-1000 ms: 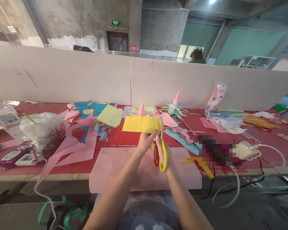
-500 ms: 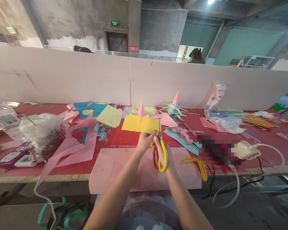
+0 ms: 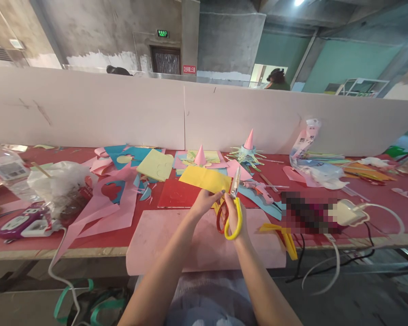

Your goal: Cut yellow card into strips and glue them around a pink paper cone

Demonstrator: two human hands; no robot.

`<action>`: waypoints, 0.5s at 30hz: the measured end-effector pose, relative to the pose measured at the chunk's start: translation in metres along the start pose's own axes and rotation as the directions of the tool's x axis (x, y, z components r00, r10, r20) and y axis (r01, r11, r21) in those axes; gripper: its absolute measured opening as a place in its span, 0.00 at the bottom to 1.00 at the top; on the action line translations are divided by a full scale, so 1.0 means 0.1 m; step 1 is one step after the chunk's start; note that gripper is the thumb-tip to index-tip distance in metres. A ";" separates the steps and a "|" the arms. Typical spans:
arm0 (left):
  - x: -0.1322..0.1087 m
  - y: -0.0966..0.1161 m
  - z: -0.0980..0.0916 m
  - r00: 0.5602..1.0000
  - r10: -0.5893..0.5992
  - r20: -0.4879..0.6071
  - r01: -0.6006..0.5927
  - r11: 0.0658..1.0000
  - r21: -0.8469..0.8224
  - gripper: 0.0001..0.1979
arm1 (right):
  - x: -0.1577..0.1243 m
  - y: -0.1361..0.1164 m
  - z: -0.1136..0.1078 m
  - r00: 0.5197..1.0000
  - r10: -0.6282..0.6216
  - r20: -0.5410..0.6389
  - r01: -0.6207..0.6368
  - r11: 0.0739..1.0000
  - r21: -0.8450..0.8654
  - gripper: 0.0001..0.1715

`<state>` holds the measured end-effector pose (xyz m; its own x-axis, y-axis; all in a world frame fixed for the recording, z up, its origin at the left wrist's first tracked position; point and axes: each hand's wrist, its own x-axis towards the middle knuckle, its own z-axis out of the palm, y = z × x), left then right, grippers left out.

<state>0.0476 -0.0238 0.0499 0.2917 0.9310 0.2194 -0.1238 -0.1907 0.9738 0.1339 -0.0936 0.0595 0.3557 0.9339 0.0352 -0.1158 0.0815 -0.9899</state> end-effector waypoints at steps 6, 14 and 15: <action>-0.06 0.00 -0.02 0.993 -0.018 0.119 0.015 1.000 0.025 0.17 | 0.08 0.15 -0.07 0.999 -0.050 0.006 0.050 0.998 0.026 0.22; -0.02 -0.02 -0.04 0.999 -0.034 0.042 0.035 0.999 -0.028 0.16 | 0.09 0.16 -0.06 0.999 -0.050 -0.001 0.050 0.999 -0.017 0.22; -0.01 -0.02 -0.05 0.998 -0.042 0.042 0.043 0.998 -0.043 0.15 | 0.10 0.16 -0.07 0.998 -0.055 -0.009 0.055 0.998 -0.035 0.21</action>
<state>0.0422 -0.0230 0.0477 0.3359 0.9243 0.1810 -0.1522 -0.1364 0.9789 0.1416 -0.0854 0.0431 0.3701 0.9247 0.0888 -0.0636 0.1206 -0.9907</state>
